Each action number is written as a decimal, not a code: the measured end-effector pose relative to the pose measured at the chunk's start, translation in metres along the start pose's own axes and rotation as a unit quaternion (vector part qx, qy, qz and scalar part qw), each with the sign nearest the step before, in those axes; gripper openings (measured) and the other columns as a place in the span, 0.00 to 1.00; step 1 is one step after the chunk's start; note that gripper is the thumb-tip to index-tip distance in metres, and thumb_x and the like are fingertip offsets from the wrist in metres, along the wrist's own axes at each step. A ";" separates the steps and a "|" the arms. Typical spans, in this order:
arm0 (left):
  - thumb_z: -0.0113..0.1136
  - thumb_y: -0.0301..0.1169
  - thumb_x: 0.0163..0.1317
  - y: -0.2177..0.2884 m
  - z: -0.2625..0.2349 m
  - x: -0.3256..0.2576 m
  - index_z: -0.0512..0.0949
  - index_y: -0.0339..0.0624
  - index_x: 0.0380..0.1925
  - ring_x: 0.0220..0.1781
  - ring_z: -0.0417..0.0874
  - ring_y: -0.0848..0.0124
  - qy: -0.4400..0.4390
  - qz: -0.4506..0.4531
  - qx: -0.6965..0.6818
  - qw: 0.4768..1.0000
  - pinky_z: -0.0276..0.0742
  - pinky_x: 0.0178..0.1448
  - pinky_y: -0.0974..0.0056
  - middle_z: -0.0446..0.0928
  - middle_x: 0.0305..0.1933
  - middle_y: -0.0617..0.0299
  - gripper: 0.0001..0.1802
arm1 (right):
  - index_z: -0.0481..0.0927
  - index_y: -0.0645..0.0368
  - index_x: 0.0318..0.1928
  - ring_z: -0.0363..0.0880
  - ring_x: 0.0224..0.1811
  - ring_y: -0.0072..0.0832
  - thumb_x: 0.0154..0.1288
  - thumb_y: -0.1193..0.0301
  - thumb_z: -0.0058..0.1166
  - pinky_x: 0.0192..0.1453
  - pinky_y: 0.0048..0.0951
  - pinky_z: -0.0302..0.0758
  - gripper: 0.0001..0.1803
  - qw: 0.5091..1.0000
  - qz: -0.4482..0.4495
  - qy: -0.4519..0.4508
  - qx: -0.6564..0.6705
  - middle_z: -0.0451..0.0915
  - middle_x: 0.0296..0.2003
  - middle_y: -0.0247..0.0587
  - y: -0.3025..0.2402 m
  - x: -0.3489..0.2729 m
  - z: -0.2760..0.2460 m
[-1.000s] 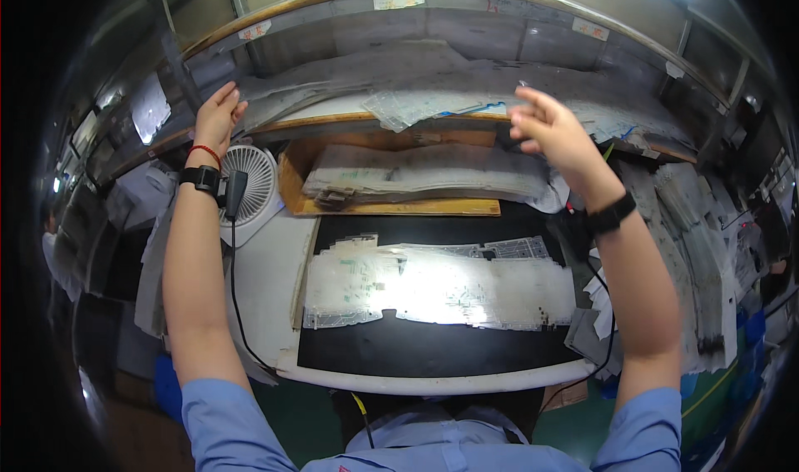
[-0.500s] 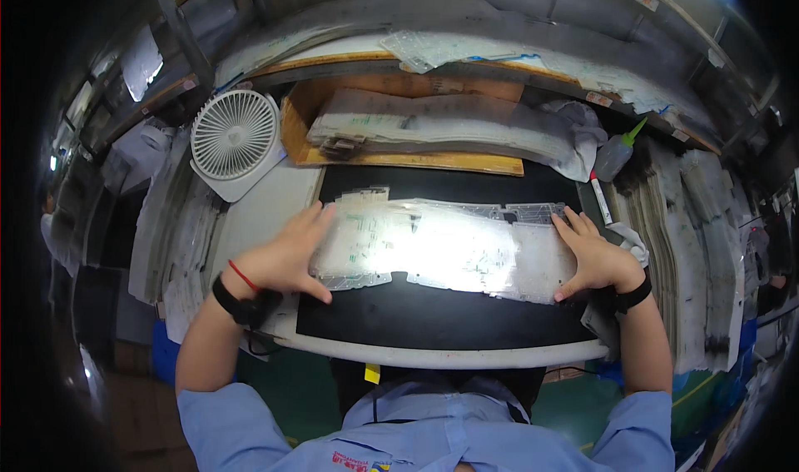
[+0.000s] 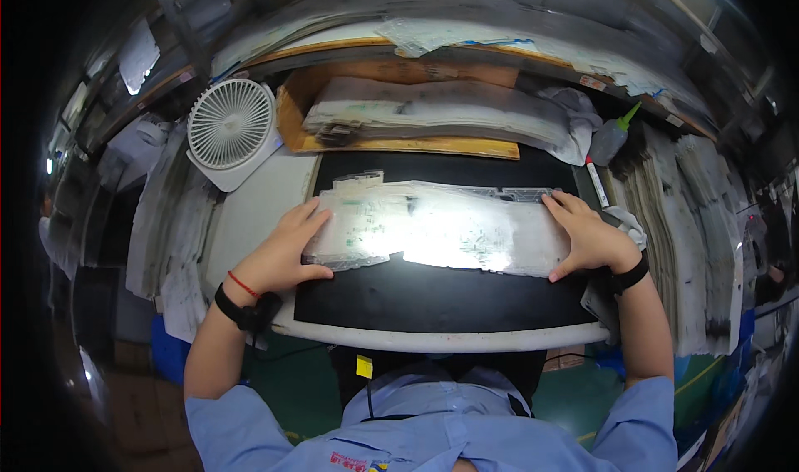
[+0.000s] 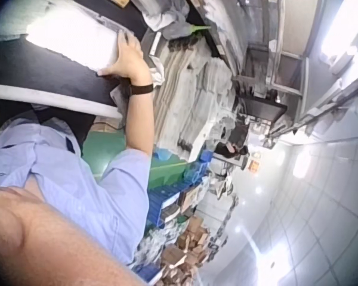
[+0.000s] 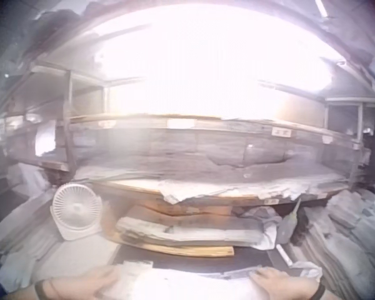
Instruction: Inspecting, cleaning, and organizing flexible circuit sheets at a factory workbench.
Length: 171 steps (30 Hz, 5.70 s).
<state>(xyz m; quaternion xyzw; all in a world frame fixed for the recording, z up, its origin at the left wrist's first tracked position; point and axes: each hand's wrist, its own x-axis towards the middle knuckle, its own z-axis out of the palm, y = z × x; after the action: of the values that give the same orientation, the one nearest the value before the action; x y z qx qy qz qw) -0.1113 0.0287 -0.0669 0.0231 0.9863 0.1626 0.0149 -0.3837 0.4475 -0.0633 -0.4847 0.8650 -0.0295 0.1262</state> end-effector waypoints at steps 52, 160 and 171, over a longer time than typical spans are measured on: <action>0.80 0.45 0.36 -0.022 -0.004 0.032 0.49 0.36 0.72 0.75 0.52 0.44 0.028 0.036 0.001 0.999 0.50 0.77 0.54 0.49 0.74 0.37 0.66 | 0.52 0.62 0.73 0.57 0.70 0.54 0.31 0.50 0.77 0.72 0.45 0.55 0.69 0.999 -0.014 -0.017 0.023 0.59 0.67 0.59 -0.022 0.010 -0.015; 0.55 0.20 0.61 0.002 -0.006 0.036 0.75 0.35 0.47 0.45 0.78 0.70 0.273 -0.025 -0.186 0.944 0.75 0.45 0.70 0.75 0.48 0.57 0.13 | 0.79 0.60 0.49 0.80 0.42 0.46 0.59 0.77 0.55 0.45 0.39 0.77 0.15 0.964 -0.011 0.255 0.070 0.81 0.38 0.50 -0.045 -0.032 -0.035; 0.57 0.22 0.64 -0.001 0.001 0.038 0.71 0.35 0.53 0.47 0.77 0.74 0.264 -0.005 -0.143 0.954 0.77 0.48 0.68 0.71 0.55 0.58 0.18 | 0.76 0.62 0.56 0.80 0.47 0.43 0.57 0.70 0.63 0.52 0.36 0.75 0.25 0.961 0.023 0.252 0.108 0.81 0.44 0.51 -0.025 -0.039 -0.022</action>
<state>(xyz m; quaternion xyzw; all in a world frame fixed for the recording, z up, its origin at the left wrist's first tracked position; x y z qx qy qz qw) -0.1494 0.0298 -0.0693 -0.0281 0.9214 0.3024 -0.2425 -0.3492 0.4658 -0.0307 -0.4254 0.8712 -0.2409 -0.0440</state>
